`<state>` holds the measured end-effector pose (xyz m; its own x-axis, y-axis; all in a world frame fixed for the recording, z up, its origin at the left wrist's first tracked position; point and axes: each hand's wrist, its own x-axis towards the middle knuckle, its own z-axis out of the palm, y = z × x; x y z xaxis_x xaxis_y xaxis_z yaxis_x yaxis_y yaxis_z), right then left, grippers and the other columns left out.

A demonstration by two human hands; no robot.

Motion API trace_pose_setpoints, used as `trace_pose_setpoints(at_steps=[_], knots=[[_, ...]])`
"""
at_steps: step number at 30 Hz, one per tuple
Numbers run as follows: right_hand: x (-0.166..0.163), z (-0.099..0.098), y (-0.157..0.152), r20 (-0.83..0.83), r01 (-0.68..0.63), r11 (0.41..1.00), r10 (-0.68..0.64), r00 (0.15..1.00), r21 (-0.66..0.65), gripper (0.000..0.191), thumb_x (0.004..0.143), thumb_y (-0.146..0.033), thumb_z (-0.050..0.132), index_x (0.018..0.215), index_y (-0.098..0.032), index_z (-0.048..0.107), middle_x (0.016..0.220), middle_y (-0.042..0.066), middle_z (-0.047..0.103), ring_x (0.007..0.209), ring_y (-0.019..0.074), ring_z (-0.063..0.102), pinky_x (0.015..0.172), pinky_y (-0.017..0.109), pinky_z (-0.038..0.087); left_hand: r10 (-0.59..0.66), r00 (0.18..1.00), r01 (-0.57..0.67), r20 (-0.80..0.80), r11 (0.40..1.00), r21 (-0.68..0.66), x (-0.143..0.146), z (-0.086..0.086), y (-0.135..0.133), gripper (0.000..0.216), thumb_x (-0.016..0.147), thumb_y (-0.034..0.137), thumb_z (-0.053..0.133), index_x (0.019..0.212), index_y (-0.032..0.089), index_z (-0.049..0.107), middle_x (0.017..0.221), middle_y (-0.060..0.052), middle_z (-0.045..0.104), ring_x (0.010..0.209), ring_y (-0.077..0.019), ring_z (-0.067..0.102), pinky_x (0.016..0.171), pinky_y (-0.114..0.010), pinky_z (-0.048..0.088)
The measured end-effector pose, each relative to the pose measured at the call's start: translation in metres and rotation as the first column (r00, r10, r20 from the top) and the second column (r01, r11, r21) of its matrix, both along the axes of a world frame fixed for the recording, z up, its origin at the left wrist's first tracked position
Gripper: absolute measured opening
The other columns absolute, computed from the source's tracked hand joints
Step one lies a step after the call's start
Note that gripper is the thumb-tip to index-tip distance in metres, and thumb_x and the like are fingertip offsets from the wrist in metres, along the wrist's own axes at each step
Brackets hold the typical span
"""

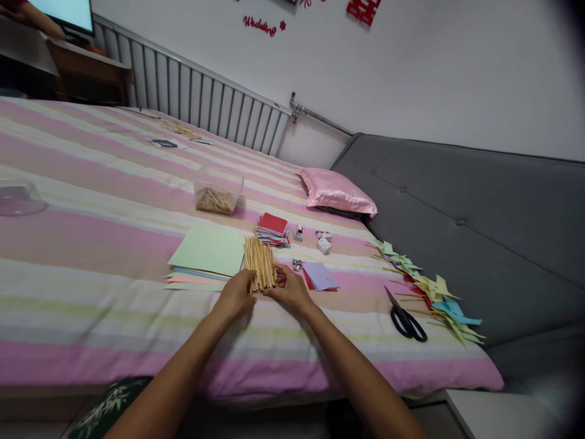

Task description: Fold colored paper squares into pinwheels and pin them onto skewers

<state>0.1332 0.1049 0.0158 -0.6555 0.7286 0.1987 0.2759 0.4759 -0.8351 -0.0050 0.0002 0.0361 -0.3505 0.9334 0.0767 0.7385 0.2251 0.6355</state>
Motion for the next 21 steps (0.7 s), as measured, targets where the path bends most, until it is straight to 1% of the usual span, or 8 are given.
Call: trace_pose_setpoints(at_steps=[5,8,11,14,16,18,21], knots=[[-0.001,0.002,0.000,-0.007,0.002,1.000,-0.002,1.000,0.002,0.068,0.057,-0.027,0.076,0.120,-0.021,0.051,0.088,0.003,0.068,0.079,0.0193,0.064,0.070,0.032,0.052,0.005,1.000,-0.005,-0.012,1.000,-0.012,0.000,0.005,-0.001,0.043,0.064,0.004,0.056,0.106,0.013,0.058,0.105,-0.011,0.065,0.095,-0.0236,0.060,0.078,-0.029,0.042],[0.001,0.005,0.000,0.003,-0.003,1.000,0.003,1.000,0.004,0.072,0.054,-0.028,0.078,0.120,-0.021,0.051,0.090,0.003,0.068,0.080,0.0196,0.064,0.070,0.033,0.052,0.009,0.999,-0.010,-0.035,1.000,-0.010,0.002,0.008,-0.001,0.037,0.066,0.007,0.058,0.102,0.013,0.058,0.102,-0.012,0.065,0.092,-0.0235,0.060,0.077,-0.029,0.042],[0.002,0.007,0.000,0.024,-0.022,1.000,0.022,0.999,0.016,0.079,0.049,-0.030,0.081,0.121,-0.021,0.050,0.093,0.003,0.068,0.082,0.0208,0.063,0.072,0.034,0.052,0.013,0.998,-0.012,-0.066,1.000,0.015,0.004,0.008,-0.001,0.029,0.068,0.008,0.058,0.097,0.014,0.058,0.102,-0.011,0.063,0.095,-0.0232,0.058,0.079,-0.030,0.041],[0.002,0.005,0.000,0.022,-0.028,1.000,0.028,0.999,0.014,0.081,0.049,-0.034,0.081,0.123,-0.021,0.049,0.098,0.005,0.067,0.086,0.0223,0.063,0.076,0.036,0.051,0.017,0.996,-0.013,-0.087,0.999,0.045,0.008,0.007,0.000,0.020,0.072,0.009,0.055,0.091,0.015,0.058,0.103,-0.011,0.059,0.095,-0.0224,0.057,0.080,-0.030,0.041],[0.001,0.002,0.000,0.006,-0.003,1.000,0.003,1.000,-0.010,0.078,0.052,-0.034,0.080,0.122,-0.021,0.049,0.098,0.006,0.067,0.087,0.0232,0.063,0.077,0.038,0.051,0.021,0.996,-0.016,-0.091,0.998,0.057,0.010,0.006,0.000,0.014,0.074,0.011,0.053,0.086,0.015,0.058,0.103,-0.011,0.058,0.093,-0.0220,0.057,0.079,-0.030,0.041],[-0.001,0.000,0.001,-0.007,0.019,0.999,-0.020,1.000,-0.037,0.076,0.053,-0.033,0.079,0.122,-0.020,0.050,0.097,0.006,0.068,0.087,0.0238,0.063,0.077,0.039,0.051,0.030,0.996,-0.025,-0.086,0.998,0.062,0.011,0.005,0.000,0.013,0.075,0.011,0.052,0.087,0.016,0.057,0.103,-0.011,0.058,0.093,-0.0222,0.057,0.079,-0.030,0.041],[-0.002,0.001,0.004,-0.036,-0.037,0.992,0.033,0.999,-0.125,0.074,0.052,-0.032,0.080,0.119,-0.019,0.052,0.100,0.007,0.067,0.088,0.0242,0.063,0.078,0.039,0.051,0.051,0.997,-0.047,-0.061,0.997,0.060,0.012,0.005,0.001,0.021,0.074,0.014,0.055,0.095,0.016,0.054,0.105,-0.012,0.059,0.099,-0.0238,0.055,0.082,-0.032,0.041]])
